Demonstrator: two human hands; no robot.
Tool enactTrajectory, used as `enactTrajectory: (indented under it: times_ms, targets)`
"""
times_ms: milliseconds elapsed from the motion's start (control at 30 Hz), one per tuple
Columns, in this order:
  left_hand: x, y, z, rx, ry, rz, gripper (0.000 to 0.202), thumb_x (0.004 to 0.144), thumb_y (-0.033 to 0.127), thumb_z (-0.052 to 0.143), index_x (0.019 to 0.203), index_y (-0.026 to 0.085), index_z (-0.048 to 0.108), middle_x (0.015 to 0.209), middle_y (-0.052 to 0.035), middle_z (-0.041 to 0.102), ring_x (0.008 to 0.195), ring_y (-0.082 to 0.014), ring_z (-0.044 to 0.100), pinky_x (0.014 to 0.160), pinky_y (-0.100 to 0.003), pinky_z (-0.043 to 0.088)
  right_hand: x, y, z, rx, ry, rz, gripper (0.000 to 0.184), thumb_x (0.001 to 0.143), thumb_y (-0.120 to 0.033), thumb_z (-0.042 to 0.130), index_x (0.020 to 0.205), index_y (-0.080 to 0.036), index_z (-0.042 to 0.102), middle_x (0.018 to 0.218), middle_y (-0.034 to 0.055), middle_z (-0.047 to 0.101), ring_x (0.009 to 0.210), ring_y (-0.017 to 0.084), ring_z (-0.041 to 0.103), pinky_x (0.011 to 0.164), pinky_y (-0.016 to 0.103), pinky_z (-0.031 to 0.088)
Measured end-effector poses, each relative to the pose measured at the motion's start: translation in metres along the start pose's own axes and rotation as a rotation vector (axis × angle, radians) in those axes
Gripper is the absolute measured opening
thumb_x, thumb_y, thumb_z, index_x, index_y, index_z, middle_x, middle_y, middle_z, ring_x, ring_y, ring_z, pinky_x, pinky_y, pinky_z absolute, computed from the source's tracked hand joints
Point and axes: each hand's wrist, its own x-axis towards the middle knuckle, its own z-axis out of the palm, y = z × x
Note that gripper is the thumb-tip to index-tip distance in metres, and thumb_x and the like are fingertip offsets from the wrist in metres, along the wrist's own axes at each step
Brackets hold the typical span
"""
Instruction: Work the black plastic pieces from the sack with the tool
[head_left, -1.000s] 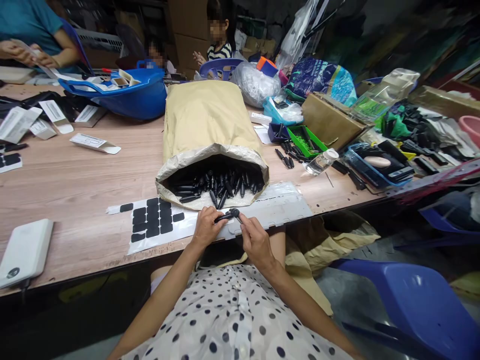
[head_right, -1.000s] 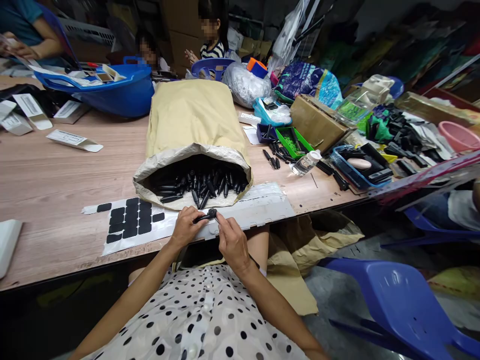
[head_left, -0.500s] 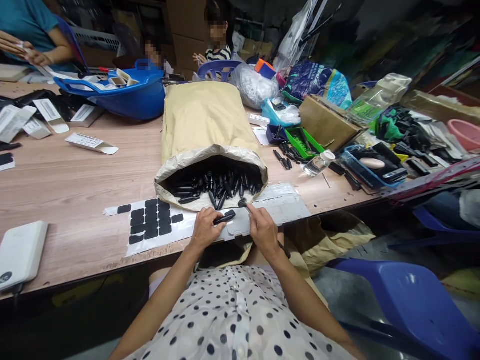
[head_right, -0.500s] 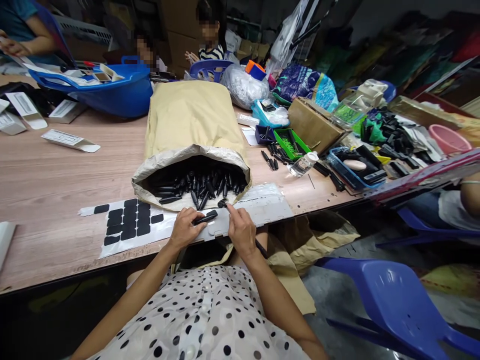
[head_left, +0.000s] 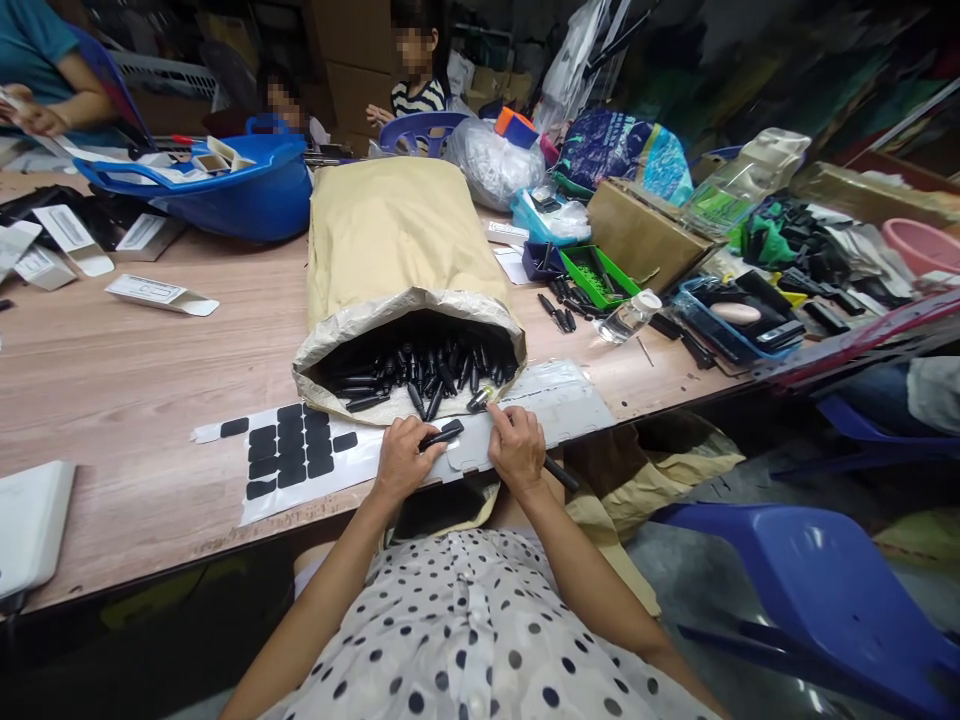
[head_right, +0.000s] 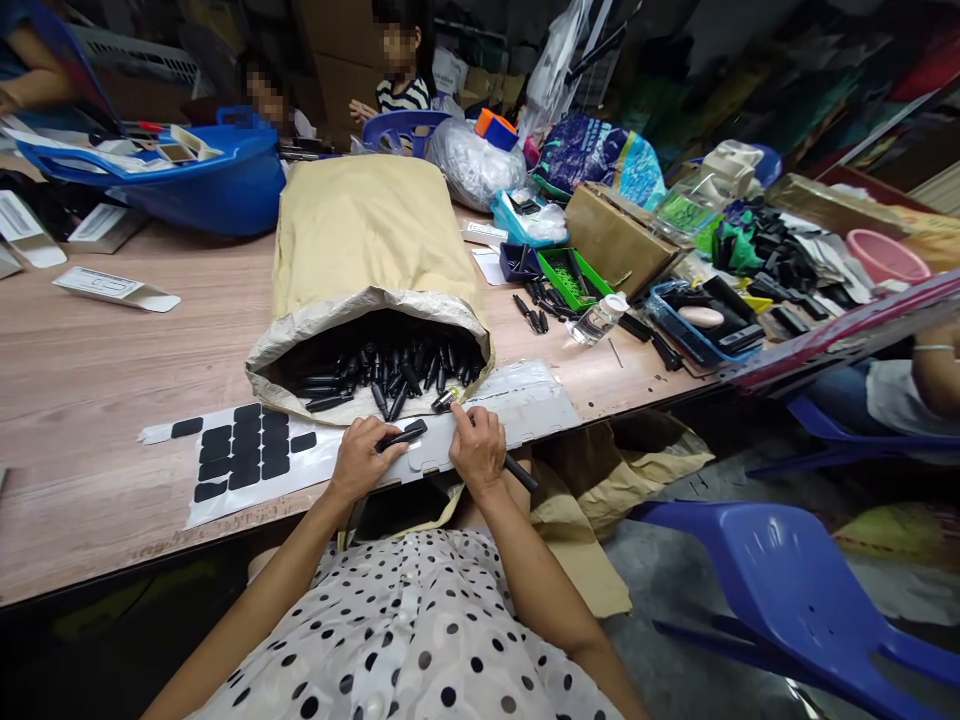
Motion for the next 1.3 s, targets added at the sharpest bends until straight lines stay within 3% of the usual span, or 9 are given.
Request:
enactTrajectory:
  times_ms: [233, 367, 500, 633, 733, 833, 967, 1133, 1300]
  targets:
    - [-0.010, 0.010, -0.013, -0.088, 0.025, 0.117, 0.022, 0.092, 0.039, 0.061, 0.093, 0.023, 0.075, 0.081, -0.0044, 0.069, 0.085, -0.0225, 0.060, 0.080, -0.037, 0.046, 0.001, -0.001, 0.004, -0.034, 0.014, -0.007, 0.044, 0.084, -0.008, 0.052, 0.118, -0.026, 0.072, 0.095, 0.0071, 0.058, 0.085, 0.022, 0.042, 0.072, 0.032, 0.031]
    - [-0.041, 0.032, -0.026, -0.304, -0.255, 0.169, 0.028, 0.095, 0.040, 0.053, 0.098, 0.022, 0.073, 0.087, -0.0049, 0.073, 0.079, -0.0187, 0.063, 0.074, -0.031, 0.048, 0.000, -0.002, 0.006, -0.038, 0.021, -0.011, 0.043, 0.084, -0.009, 0.052, 0.118, -0.026, 0.072, 0.095, 0.0074, 0.058, 0.086, 0.022, 0.042, 0.073, 0.032, 0.032]
    - [-0.069, 0.037, -0.016, -0.243, -0.526, -0.163, 0.023, 0.091, 0.036, 0.055, 0.095, 0.022, 0.073, 0.083, -0.0016, 0.074, 0.077, -0.0183, 0.066, 0.071, -0.028, 0.047, 0.000, -0.002, 0.007, -0.035, 0.000, 0.001, 0.043, 0.084, -0.009, 0.051, 0.119, -0.026, 0.071, 0.096, 0.0075, 0.057, 0.087, 0.022, 0.042, 0.073, 0.032, 0.033]
    - [-0.075, 0.021, 0.009, -0.070, -0.594, -0.535, 0.025, 0.091, 0.034, 0.054, 0.093, 0.018, 0.073, 0.085, -0.0056, 0.074, 0.088, -0.0230, 0.069, 0.076, -0.030, 0.048, 0.001, -0.002, 0.008, -0.039, 0.005, -0.003, 0.044, 0.083, -0.009, 0.052, 0.118, -0.026, 0.071, 0.096, 0.0072, 0.058, 0.087, 0.022, 0.042, 0.073, 0.032, 0.033]
    - [-0.074, 0.009, 0.021, 0.037, -0.597, -0.647, 0.026, 0.092, 0.034, 0.054, 0.095, 0.017, 0.074, 0.097, -0.0116, 0.076, 0.100, -0.0261, 0.070, 0.082, -0.032, 0.049, 0.001, -0.002, 0.009, -0.032, 0.004, 0.001, 0.044, 0.083, -0.009, 0.052, 0.119, -0.027, 0.071, 0.097, 0.0071, 0.058, 0.087, 0.022, 0.042, 0.073, 0.032, 0.033]
    - [-0.074, 0.008, 0.018, 0.014, -0.604, -0.553, 0.025, 0.087, 0.031, 0.060, 0.103, 0.018, 0.074, 0.097, -0.0112, 0.077, 0.097, -0.0265, 0.071, 0.080, -0.032, 0.051, 0.000, -0.002, 0.009, -0.015, -0.007, 0.007, 0.045, 0.083, -0.010, 0.052, 0.120, -0.027, 0.070, 0.097, 0.0077, 0.057, 0.088, 0.022, 0.043, 0.074, 0.032, 0.034]
    - [-0.066, 0.026, -0.005, -0.147, -0.649, -0.321, 0.023, 0.081, 0.035, 0.064, 0.096, 0.023, 0.076, 0.076, -0.0024, 0.074, 0.074, -0.0227, 0.070, 0.067, -0.030, 0.050, 0.000, -0.002, 0.009, 0.001, 0.002, 0.009, 0.045, 0.084, -0.011, 0.051, 0.120, -0.027, 0.071, 0.096, 0.0081, 0.057, 0.088, 0.023, 0.043, 0.075, 0.033, 0.035]
    - [-0.030, 0.047, -0.033, -0.444, -0.487, -0.347, 0.029, 0.084, 0.045, 0.057, 0.081, 0.020, 0.071, 0.068, -0.0003, 0.069, 0.057, -0.0156, 0.060, 0.057, -0.026, 0.046, 0.000, -0.002, 0.009, 0.016, -0.018, 0.011, 0.044, 0.084, -0.011, 0.052, 0.121, -0.027, 0.070, 0.097, 0.0082, 0.057, 0.088, 0.023, 0.043, 0.074, 0.033, 0.034]
    - [0.017, 0.030, -0.039, -0.302, 0.060, -0.487, 0.023, 0.080, 0.041, 0.058, 0.081, 0.021, 0.068, 0.062, 0.0032, 0.061, 0.058, -0.0151, 0.057, 0.060, -0.026, 0.044, 0.001, -0.004, 0.009, -0.008, 0.029, 0.003, 0.042, 0.084, -0.009, 0.052, 0.117, -0.026, 0.072, 0.094, 0.0071, 0.058, 0.085, 0.022, 0.042, 0.072, 0.032, 0.032]
